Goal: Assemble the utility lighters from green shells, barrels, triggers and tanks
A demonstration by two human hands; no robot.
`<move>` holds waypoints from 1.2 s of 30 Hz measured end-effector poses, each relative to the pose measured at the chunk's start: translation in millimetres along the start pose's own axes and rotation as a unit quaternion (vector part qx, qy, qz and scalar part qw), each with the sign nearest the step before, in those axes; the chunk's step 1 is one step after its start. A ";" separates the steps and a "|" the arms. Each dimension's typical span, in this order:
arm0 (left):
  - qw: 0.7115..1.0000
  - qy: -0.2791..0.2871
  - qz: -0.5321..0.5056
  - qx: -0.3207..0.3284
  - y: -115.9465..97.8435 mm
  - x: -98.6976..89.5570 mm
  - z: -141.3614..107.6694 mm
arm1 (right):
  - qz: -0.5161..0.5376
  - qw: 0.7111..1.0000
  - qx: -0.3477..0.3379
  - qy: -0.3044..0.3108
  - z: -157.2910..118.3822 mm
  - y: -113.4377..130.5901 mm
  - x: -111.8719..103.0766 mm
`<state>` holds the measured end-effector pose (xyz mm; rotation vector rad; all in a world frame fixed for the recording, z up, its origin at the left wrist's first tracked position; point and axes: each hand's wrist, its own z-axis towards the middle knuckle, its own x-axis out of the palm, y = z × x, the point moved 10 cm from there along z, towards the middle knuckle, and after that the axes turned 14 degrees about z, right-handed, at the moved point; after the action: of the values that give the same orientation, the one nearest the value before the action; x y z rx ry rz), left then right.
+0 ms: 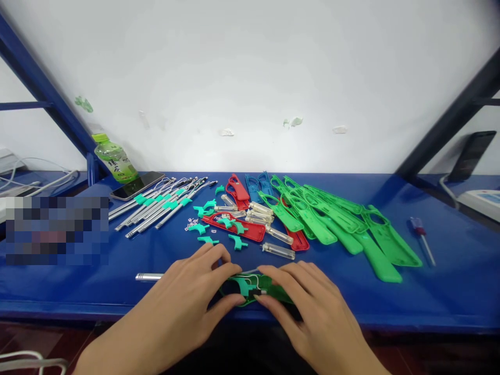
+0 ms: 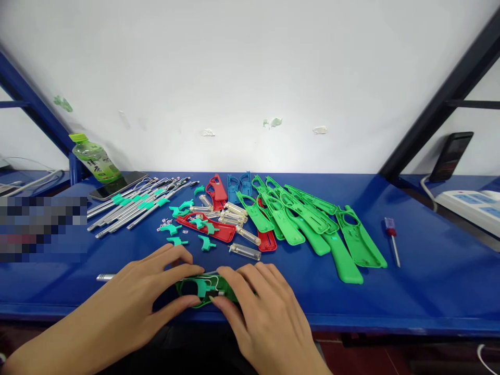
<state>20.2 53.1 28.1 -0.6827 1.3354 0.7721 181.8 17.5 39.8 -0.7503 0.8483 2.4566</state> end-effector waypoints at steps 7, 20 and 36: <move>0.999 -0.011 -0.033 0.005 -1.8 -3.9 3.4 | -0.011 1.000 -0.006 -0.009 -1.2 -0.9 -1.5; 1.000 -0.012 -0.016 0.014 -5.3 -3.4 2.0 | 0.009 1.000 -0.005 0.017 3.5 1.7 1.5; 0.999 -0.025 -0.010 0.032 -7.7 -8.0 0.6 | 0.018 1.000 0.004 0.015 1.4 -1.7 0.5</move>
<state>26.3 48.3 36.1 -0.6219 1.2994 0.7236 181.9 19.7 39.6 -0.7765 0.8892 2.4775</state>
